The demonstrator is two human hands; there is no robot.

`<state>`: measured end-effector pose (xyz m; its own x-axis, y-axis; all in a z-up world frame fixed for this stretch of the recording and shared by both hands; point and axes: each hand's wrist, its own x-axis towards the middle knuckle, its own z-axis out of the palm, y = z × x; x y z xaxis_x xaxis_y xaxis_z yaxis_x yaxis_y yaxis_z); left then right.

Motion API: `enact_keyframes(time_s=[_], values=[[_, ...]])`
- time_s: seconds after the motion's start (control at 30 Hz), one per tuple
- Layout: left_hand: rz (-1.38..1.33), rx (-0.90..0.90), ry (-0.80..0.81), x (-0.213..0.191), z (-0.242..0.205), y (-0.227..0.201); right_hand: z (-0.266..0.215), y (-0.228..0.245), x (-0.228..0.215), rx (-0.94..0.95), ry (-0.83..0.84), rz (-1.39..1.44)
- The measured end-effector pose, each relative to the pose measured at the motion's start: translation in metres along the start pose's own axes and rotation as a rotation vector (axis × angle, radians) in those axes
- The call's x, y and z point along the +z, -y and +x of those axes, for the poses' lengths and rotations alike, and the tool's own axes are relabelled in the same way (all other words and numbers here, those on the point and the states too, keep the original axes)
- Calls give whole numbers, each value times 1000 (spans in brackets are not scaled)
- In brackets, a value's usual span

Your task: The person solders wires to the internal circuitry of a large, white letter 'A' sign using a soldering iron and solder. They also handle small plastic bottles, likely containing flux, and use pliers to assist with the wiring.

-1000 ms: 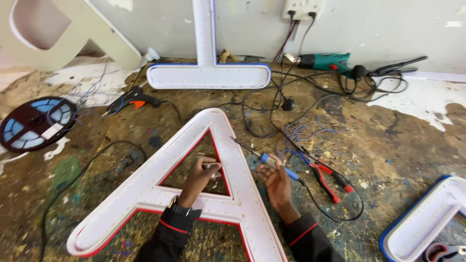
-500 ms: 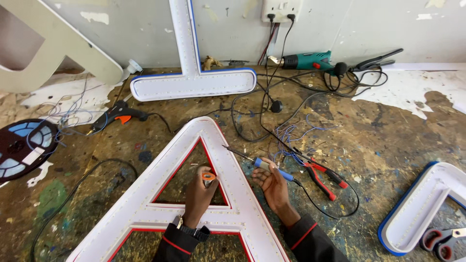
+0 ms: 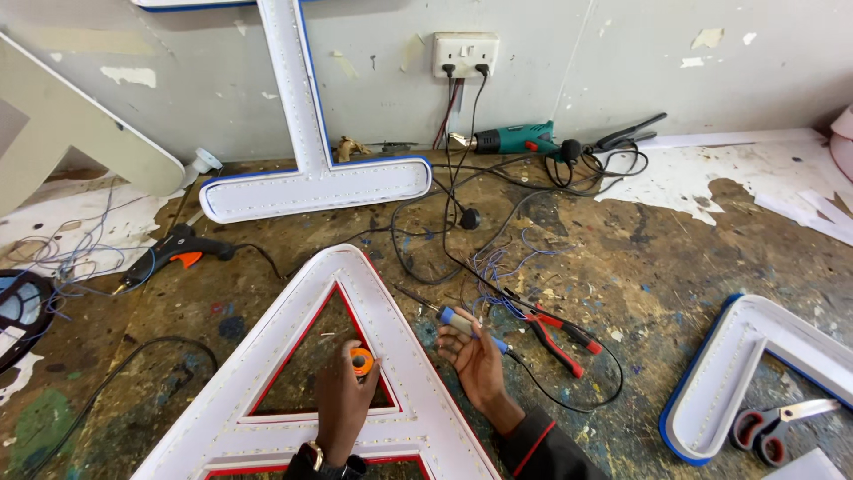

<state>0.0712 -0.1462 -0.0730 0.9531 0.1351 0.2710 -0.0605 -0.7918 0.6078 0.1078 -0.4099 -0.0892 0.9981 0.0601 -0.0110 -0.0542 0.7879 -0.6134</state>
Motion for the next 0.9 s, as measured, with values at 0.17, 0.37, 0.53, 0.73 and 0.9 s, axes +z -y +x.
enact_keyframes(time_s=[0.17,0.37,0.53,0.73,0.9], values=[[-155,252,-108,-14,-16,-42,-5,2,6,19,15,-109],[-404,228,252,-10,-34,-65,-22,-7,27,54,162,-252],[-616,59,279,-6,-39,-75,-43,-5,60,-158,334,-504],[-1169,-184,358,49,-35,-31,-61,-4,54,-190,281,-1015],[-1419,-272,328,79,-37,-8,-64,7,65,-176,423,-1067]])
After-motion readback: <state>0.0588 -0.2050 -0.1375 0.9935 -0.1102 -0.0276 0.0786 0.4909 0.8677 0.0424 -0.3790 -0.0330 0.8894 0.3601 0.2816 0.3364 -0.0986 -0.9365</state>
